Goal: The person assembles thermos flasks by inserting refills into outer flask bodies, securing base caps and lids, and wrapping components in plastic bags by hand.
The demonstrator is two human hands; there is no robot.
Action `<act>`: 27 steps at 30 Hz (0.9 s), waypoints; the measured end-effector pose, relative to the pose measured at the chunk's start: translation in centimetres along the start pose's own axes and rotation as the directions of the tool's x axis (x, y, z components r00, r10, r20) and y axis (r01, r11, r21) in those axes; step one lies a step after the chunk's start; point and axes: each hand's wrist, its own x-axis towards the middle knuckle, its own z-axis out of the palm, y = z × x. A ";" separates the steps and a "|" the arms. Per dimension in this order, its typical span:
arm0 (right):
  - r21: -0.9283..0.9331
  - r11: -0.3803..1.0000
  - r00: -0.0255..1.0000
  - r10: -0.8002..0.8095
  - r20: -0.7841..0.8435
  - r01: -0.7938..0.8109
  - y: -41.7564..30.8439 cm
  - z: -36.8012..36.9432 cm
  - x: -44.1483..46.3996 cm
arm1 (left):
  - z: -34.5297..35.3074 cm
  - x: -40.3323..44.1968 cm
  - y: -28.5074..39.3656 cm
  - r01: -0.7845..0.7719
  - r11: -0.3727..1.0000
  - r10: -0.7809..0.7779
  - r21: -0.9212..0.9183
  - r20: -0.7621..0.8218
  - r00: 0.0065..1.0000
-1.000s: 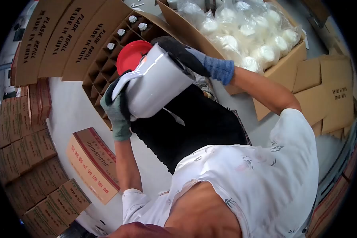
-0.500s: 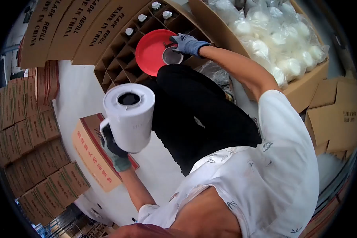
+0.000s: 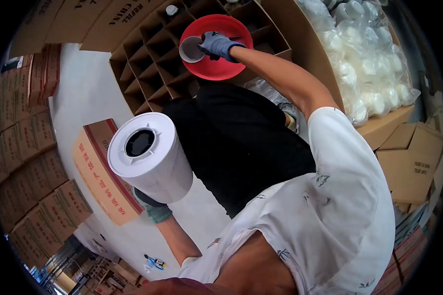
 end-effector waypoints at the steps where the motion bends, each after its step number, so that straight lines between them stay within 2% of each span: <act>1: -0.035 0.999 1.000 -0.012 -0.016 0.011 0.5 0.3 0.2 | 0.0 -0.2 -0.2 0.005 1.000 -0.005 -0.005 0.011 1.000; 2: -0.073 0.997 0.999 -0.028 -0.030 0.025 0.4 0.3 -0.2 | 0.3 -0.5 -0.4 0.010 1.000 -0.009 -0.014 0.019 1.000; 3: -0.111 0.993 0.998 -0.043 -0.044 0.038 0.4 0.2 -0.6 | 0.8 -0.8 -0.5 -0.088 0.982 0.085 0.167 0.026 0.996; 4: -0.344 0.927 0.975 -0.198 -0.106 0.151 1.7 0.6 0.2 | 1.6 -0.8 -0.6 -0.181 0.921 0.173 0.345 0.053 0.983; 5: -0.419 0.898 0.972 -0.200 -0.124 0.131 2.7 1.2 0.8 | 2.7 -0.3 -0.2 -0.340 0.820 0.302 0.460 0.156 0.940; 7: -0.557 0.825 0.959 -0.225 -0.174 0.092 3.9 2.0 2.1 | 5.0 0.7 0.7 -0.620 0.499 0.533 0.605 0.350 0.771; 8: -0.549 0.833 0.965 -0.196 -0.173 0.071 4.2 2.3 2.9 | 8.6 1.3 0.9 -0.361 0.930 0.364 -0.076 0.040 0.930; 9: -0.437 0.899 0.968 -0.142 -0.209 0.038 3.7 2.2 2.6 | 8.4 3.2 1.3 0.143 0.738 -0.020 -0.659 0.190 0.981; 10: -0.317 0.948 0.967 -0.090 -0.238 0.010 2.8 2.2 2.0 | 9.6 4.5 0.4 -0.033 0.877 0.127 -0.480 0.164 0.978; 11: -0.191 0.981 0.966 -0.034 -0.256 -0.016 1.9 2.4 1.2 | 12.0 4.4 1.9 -0.120 0.900 0.221 -0.419 0.203 0.954; 12: -0.128 0.991 0.956 -0.076 -0.285 0.040 -0.2 2.2 -1.0 | 13.3 4.8 2.7 0.010 0.831 0.151 -0.557 0.242 0.959; 13: 0.006 0.982 0.914 -0.175 -0.367 0.191 -0.8 2.5 -1.9 | 14.7 5.3 3.3 0.140 0.725 0.088 -0.674 0.293 0.952; 15: 0.247 0.862 0.816 -0.273 -0.509 0.443 -2.8 2.9 -5.7 | 17.7 4.7 4.6 0.052 0.749 0.192 -0.661 0.291 0.937; 16: 0.352 0.766 0.774 -0.284 -0.566 0.538 -4.8 2.7 -9.2 | 18.9 4.4 4.2 -0.091 0.805 0.274 -0.586 0.231 0.934; 17: 0.228 0.767 0.707 -0.375 -0.600 0.600 -6.4 2.4 -12.8 | 20.0 4.1 3.8 -0.236 0.847 0.355 -0.477 0.176 0.918; 19: -0.036 0.728 0.542 -0.541 -0.643 0.684 -9.6 1.7 -19.9 | 21.3 3.3 3.1 -0.288 0.852 0.396 -0.437 0.180 0.900; 20: -0.246 0.623 0.348 -0.673 -0.652 0.743 -9.8 1.9 -21.6 | 21.8 2.9 2.8 -0.283 0.853 0.401 -0.438 0.206 0.892; 22: -0.380 0.582 0.365 -0.781 -0.507 0.719 -9.4 1.8 -25.2 | 22.1 2.5 1.7 -0.071 0.766 0.322 -0.638 0.286 0.902; 24: -0.519 0.504 0.403 -0.863 -0.304 0.690 -7.5 1.3 -25.6 | 22.5 0.3 2.9 -0.146 0.850 0.337 -0.506 0.309 0.889; 25: -0.579 0.448 0.431 -0.885 -0.177 0.681 -6.2 0.2 -24.8 | 22.5 -0.3 3.0 -0.078 0.811 0.326 -0.580 0.337 0.883; 26: -0.727 0.292 0.281 -0.949 -0.140 0.622 -5.8 -1.3 -24.6 | 22.4 -0.9 3.2 -0.005 0.764 0.315 -0.645 0.365 0.876; 27: -0.818 0.177 0.159 -0.982 -0.106 0.547 -6.0 -2.7 -24.2 | 22.3 -1.4 2.9 -0.114 0.824 0.341 -0.555 0.326 0.882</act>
